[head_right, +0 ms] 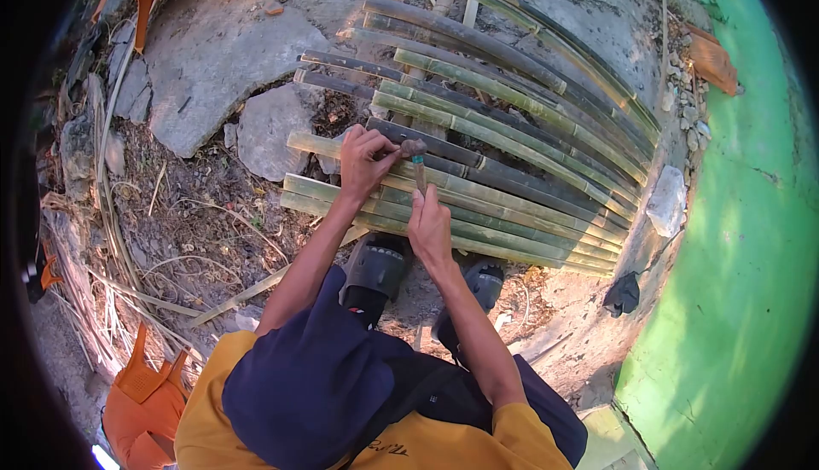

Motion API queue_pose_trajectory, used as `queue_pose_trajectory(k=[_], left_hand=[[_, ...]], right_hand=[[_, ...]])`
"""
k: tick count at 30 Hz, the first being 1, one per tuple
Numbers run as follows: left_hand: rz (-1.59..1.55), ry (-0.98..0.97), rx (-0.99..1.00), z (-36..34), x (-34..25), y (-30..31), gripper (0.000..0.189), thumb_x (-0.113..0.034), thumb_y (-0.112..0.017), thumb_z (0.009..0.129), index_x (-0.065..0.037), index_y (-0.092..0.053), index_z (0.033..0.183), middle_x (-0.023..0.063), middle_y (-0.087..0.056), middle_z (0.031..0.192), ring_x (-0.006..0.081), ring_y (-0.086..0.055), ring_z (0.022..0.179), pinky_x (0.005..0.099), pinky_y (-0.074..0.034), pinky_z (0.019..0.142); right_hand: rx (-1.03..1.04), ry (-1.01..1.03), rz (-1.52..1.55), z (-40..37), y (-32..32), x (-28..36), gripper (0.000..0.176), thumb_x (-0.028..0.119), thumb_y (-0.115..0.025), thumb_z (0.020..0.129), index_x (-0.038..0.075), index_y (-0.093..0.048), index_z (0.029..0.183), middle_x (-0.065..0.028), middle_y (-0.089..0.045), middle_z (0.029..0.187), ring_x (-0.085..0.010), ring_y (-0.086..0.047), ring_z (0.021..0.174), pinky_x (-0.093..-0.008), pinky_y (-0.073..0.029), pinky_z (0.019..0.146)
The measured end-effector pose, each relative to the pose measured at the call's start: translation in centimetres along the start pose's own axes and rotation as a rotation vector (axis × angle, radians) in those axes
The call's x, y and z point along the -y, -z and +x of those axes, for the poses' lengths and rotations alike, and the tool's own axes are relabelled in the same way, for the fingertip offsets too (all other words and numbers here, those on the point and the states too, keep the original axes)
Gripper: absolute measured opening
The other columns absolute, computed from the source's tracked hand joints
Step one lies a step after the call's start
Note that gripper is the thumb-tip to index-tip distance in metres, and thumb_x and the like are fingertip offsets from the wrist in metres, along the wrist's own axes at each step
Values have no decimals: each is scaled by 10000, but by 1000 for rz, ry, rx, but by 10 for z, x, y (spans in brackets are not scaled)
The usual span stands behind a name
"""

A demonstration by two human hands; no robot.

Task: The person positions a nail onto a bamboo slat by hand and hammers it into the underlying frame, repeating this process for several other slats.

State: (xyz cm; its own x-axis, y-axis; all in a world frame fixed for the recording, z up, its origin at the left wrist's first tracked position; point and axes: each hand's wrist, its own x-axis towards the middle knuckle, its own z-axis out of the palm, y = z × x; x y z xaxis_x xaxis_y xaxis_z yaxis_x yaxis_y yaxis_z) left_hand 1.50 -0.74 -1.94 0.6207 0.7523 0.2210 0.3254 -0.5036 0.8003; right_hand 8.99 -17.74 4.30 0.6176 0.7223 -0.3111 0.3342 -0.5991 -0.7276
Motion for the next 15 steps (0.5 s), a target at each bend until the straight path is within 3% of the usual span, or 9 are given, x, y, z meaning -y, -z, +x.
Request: queue_pose_trajectory(k=[4,6,7,10,11,13,15], left_hand=[[34,-44,-22,3,-7,2,175,-149,-874,786,-104,-706,768,-4,-584,727,227,-523,774,400,-420,768],[42,-50,-19,5,-9,3,163,-149,-862,811,-97,-708,802,7,-579,739,228,-520,770,399,-417,770],[48,-56,-12,4,-9,4,151,-149,-849,835,-89,-710,835,18,-575,752,229,-517,767,399,-415,772],[-139,42,-50,7,-13,9,136,-107,-829,863,-63,-714,920,42,-583,788,217,-515,764,375,-423,755],[-139,41,-48,6,-13,12,136,-107,-829,863,-63,-714,920,42,-583,788,217,-515,764,375,-423,755],[-297,195,-60,5,-17,18,149,-47,-809,876,-39,-734,1004,57,-607,820,208,-541,778,352,-451,749],[-329,211,-81,6,-25,20,178,-28,-801,874,-45,-739,1040,65,-632,834,229,-567,793,360,-459,744]], right_hand=[[-83,81,42,1,-2,-4,228,199,-500,1111,-21,-524,1054,-260,-575,662,-517,-593,625,-550,-399,553],[-164,-30,147,1,1,-4,273,240,-479,1121,-11,-551,1041,-213,-565,641,-418,-592,559,-509,-396,533],[-162,-34,148,2,5,-5,273,240,-479,1121,-11,-551,1041,-213,-565,641,-418,-592,559,-509,-396,533],[-214,-67,202,11,25,-16,337,306,-465,1128,5,-591,1044,-127,-562,632,-277,-572,546,-436,-396,531],[-215,-68,203,11,31,-22,337,306,-465,1128,5,-591,1044,-127,-562,632,-277,-572,546,-436,-396,531],[-168,-26,265,11,37,-29,306,302,-477,1139,30,-588,1053,16,-488,657,-67,-431,581,-295,-318,505],[-156,-34,277,10,37,-29,274,282,-515,1125,28,-602,1065,22,-503,684,-62,-439,600,-287,-332,523]])
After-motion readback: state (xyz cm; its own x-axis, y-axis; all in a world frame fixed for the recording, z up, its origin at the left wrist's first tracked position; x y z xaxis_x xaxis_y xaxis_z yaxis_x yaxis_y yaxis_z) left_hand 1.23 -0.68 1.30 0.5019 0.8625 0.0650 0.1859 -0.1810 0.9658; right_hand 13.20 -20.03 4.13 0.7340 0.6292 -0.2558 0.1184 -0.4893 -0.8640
